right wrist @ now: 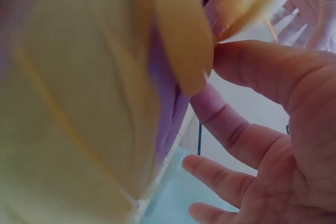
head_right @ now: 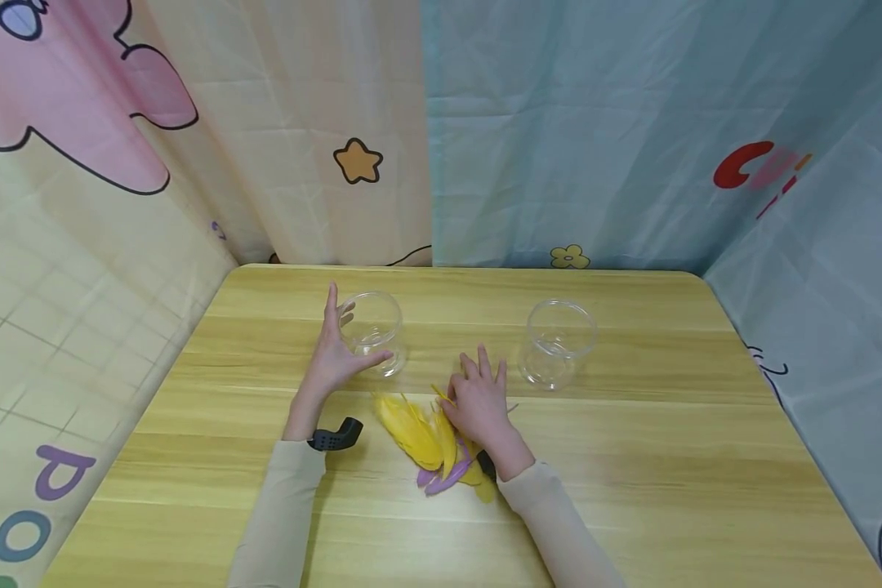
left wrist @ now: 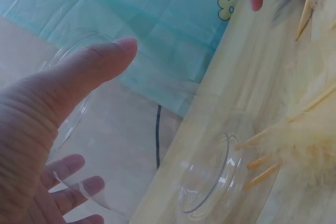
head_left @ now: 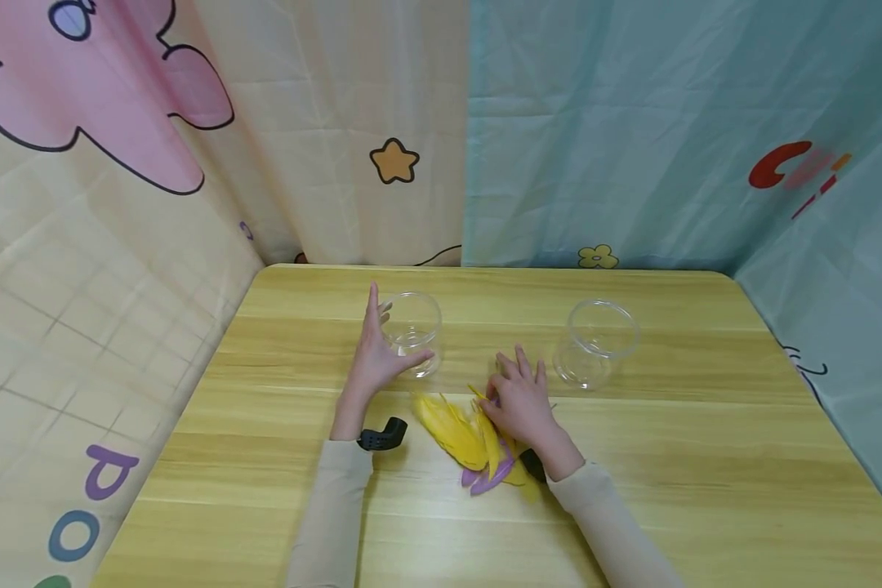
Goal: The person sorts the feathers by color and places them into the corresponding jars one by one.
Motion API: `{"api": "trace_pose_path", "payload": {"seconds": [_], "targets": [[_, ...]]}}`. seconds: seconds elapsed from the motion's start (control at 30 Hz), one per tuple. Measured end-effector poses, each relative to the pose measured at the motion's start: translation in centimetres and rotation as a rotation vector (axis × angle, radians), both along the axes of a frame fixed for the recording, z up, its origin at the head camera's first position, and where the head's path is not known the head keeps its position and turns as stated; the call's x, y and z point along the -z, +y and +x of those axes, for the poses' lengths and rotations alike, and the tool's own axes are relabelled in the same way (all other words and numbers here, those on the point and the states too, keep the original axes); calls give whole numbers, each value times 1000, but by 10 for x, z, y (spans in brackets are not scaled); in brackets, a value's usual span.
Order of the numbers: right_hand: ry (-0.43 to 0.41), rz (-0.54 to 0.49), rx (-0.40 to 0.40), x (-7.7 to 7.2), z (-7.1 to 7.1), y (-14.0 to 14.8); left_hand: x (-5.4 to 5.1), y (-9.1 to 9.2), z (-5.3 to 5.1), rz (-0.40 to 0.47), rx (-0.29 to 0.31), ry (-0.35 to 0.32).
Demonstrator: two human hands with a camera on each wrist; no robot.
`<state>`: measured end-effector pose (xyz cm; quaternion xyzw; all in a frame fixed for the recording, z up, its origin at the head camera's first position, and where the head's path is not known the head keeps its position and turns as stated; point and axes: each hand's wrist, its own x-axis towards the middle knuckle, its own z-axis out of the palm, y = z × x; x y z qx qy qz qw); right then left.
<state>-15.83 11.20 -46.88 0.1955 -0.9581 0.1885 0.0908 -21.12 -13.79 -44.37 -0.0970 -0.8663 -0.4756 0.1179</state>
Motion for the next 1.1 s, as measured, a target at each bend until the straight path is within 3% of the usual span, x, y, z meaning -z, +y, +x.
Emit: {"api": "trace_pose_path", "payload": {"seconds": [0.17, 0.4, 0.67, 0.87, 1.1], "targets": [[-14, -45, -2, 0, 1, 1, 0, 1, 0, 7, 13, -6], [-169, -140, -2, -9, 0, 5, 0, 2, 0, 18, 23, -18], [-279, -429, -59, -20, -2, 14, 3, 2, 0, 9, 32, -25], [-470, -694, -74, -44, -8, 13, 4, 1, 0, 25, 28, -19], [-491, -906, -97, -74, -31, -3, 3, -2, 0, 30, 27, -23]]}}
